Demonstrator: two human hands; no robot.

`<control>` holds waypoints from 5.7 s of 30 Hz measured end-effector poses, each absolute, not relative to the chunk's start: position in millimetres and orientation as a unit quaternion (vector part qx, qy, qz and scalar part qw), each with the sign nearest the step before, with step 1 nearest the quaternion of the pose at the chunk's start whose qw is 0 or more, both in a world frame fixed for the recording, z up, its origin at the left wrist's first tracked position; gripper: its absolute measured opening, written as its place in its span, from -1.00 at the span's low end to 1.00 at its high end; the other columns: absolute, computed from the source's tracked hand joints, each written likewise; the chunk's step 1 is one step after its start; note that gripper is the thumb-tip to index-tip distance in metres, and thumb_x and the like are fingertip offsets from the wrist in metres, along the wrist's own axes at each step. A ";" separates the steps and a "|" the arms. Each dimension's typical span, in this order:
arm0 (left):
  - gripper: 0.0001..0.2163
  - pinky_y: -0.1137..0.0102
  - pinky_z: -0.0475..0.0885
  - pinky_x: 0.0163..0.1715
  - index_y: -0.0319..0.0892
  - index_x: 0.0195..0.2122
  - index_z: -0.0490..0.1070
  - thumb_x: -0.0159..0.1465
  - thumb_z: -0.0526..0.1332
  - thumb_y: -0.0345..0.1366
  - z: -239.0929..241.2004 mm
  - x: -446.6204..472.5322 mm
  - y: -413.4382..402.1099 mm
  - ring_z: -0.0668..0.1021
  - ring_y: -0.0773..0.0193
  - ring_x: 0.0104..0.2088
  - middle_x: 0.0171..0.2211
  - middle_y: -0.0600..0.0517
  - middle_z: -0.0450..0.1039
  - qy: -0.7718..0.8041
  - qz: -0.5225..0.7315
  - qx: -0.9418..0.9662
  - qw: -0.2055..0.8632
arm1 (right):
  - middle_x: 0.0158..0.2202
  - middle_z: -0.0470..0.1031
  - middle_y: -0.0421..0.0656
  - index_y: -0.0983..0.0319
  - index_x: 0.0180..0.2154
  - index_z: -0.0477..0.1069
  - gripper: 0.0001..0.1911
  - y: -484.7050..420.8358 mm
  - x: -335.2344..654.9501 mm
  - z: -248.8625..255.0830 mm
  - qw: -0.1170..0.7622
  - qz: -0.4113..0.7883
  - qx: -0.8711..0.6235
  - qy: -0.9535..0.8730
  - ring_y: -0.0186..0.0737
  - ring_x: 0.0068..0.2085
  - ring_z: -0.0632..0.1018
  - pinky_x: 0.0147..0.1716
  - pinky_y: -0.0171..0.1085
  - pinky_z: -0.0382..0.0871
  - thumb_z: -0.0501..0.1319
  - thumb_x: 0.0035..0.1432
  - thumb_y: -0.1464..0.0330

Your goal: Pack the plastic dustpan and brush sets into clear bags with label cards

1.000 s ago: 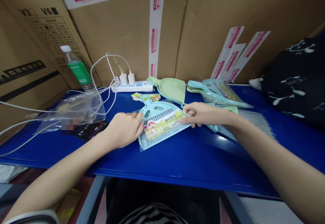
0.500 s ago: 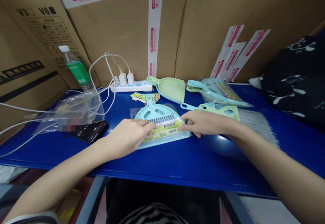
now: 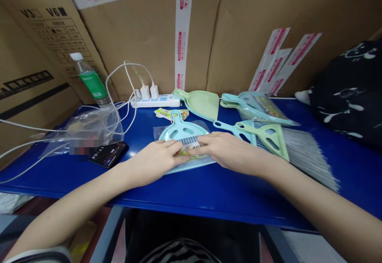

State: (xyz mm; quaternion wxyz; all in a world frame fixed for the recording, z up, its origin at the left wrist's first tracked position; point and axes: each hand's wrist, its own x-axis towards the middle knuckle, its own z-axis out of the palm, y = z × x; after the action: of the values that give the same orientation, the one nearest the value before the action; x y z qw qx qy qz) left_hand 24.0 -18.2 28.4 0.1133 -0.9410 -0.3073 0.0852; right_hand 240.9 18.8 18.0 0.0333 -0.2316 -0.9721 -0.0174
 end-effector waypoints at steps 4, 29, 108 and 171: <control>-0.69 0.28 0.46 -0.24 -0.06 0.02 0.46 0.28 0.10 -0.36 33.3 19.1 -19.4 0.48 0.19 -0.27 -0.22 -0.05 0.39 -0.311 0.065 -0.944 0.090 | -0.41 0.47 -0.16 0.06 0.01 0.49 -0.40 17.4 245.3 23.7 -0.002 -0.034 -0.257 -0.966 -0.23 -0.39 0.48 -0.39 -0.29 0.25 0.08 0.02 0.67; -0.89 0.40 0.33 -0.43 -0.17 -0.27 0.47 0.25 0.20 -0.28 43.9 7.0 -17.5 0.50 0.29 -0.42 -0.32 0.03 0.40 -0.408 0.076 -0.909 0.036 | -0.39 0.51 -0.16 0.21 -0.43 0.43 -0.78 21.1 259.0 40.7 -0.032 0.071 -0.387 -0.919 -0.26 -0.40 0.47 -0.40 -0.32 0.21 0.04 0.11 0.50; -0.68 0.31 0.49 -0.20 -0.16 0.06 0.30 0.30 0.04 -0.49 19.9 19.4 -12.3 0.57 0.22 -0.25 -0.13 -0.03 0.47 -0.308 0.060 -0.942 0.118 | -0.40 0.49 -0.09 0.24 -0.09 0.50 -0.68 12.1 236.8 19.0 0.055 0.002 -0.238 -0.970 -0.15 -0.34 0.48 -0.27 -0.20 0.26 0.05 0.20 0.46; -0.81 0.28 0.48 -0.33 -0.25 -0.14 0.31 0.37 -0.05 -0.36 19.4 22.1 -12.9 0.58 0.15 -0.36 -0.32 -0.07 0.49 -0.389 0.095 -0.911 0.097 | -0.07 0.53 -0.01 0.22 -0.07 0.33 -0.68 34.2 227.2 5.7 0.406 0.582 -0.419 -0.566 -0.10 -0.12 0.57 -0.18 -0.12 0.55 0.19 0.10 0.31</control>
State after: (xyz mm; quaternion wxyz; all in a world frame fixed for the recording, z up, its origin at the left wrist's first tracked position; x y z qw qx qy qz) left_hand 22.1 -12.9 19.4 0.0968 -0.9110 -0.3894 0.0954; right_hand 227.2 34.2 5.7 0.4063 -0.4191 -0.5664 0.5818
